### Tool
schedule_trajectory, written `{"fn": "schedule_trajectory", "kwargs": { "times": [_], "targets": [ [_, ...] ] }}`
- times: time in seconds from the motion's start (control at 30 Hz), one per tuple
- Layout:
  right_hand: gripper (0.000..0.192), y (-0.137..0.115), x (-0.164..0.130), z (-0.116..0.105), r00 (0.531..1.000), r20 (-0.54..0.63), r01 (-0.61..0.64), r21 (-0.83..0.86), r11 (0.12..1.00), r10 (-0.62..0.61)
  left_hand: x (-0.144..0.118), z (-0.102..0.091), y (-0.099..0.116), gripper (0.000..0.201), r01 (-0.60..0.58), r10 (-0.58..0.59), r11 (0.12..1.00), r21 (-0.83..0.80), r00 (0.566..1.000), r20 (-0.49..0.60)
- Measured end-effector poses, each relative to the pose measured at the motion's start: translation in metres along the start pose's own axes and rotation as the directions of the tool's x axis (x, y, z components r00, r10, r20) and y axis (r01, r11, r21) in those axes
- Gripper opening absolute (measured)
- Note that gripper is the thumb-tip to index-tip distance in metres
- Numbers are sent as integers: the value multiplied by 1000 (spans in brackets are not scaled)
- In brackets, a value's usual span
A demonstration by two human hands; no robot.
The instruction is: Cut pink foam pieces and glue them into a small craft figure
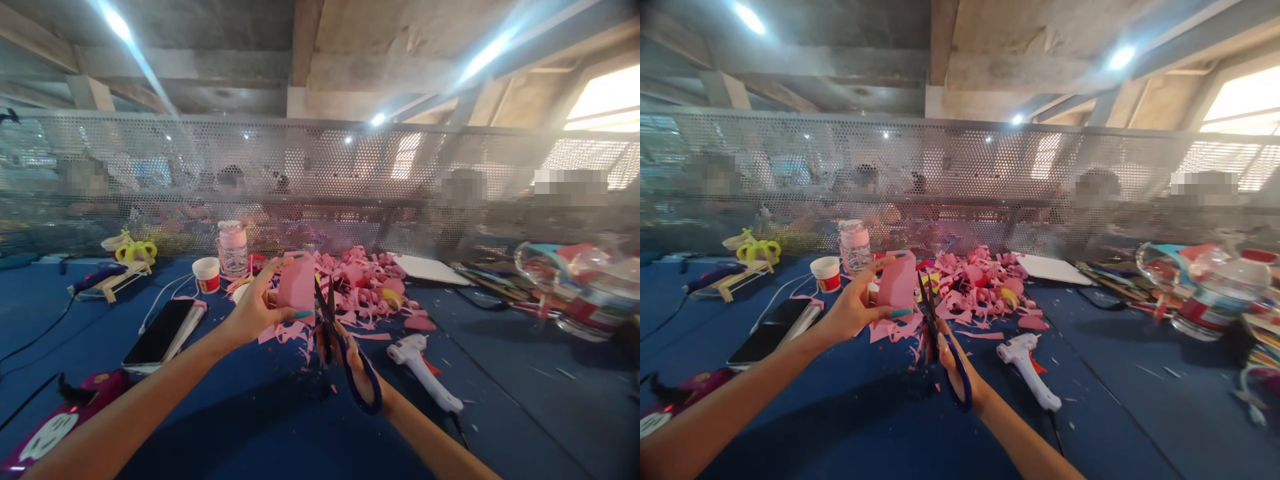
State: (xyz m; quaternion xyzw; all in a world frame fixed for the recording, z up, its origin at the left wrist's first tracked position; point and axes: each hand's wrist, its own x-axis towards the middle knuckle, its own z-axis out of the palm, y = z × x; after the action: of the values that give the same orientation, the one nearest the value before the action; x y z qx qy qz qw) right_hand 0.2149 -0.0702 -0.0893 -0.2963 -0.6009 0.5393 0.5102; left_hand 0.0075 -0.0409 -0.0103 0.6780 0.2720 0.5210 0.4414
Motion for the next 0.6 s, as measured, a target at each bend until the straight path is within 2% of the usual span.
{"fn": "schedule_trajectory", "kwargs": {
  "times": [0.1, 0.2, 0.4, 0.6],
  "targets": [
    [35, -21, 0, 11, 999, -1, -41, -91, 995, 42, -2, 5, -2, 81, 12, -12, 1000, 14, 1000, 17],
    [26, -32, 0, 17, 998, -6, -59, -177, 982, 59, -5, 9, -4, 80, 5, -6, 1000, 28, 1000, 31],
    [18, -23, -2, 15, 998, -64, -36, -233, 972, 21, -7, 13, -6, 82, -7, 4, 995, 103, 1000, 27],
    [19, -17, -4, 14, 998, -52, -46, -164, 985, 38, -9, 12, -11, 85, 27, -34, 992, 126, 998, 53]
  ]
}}
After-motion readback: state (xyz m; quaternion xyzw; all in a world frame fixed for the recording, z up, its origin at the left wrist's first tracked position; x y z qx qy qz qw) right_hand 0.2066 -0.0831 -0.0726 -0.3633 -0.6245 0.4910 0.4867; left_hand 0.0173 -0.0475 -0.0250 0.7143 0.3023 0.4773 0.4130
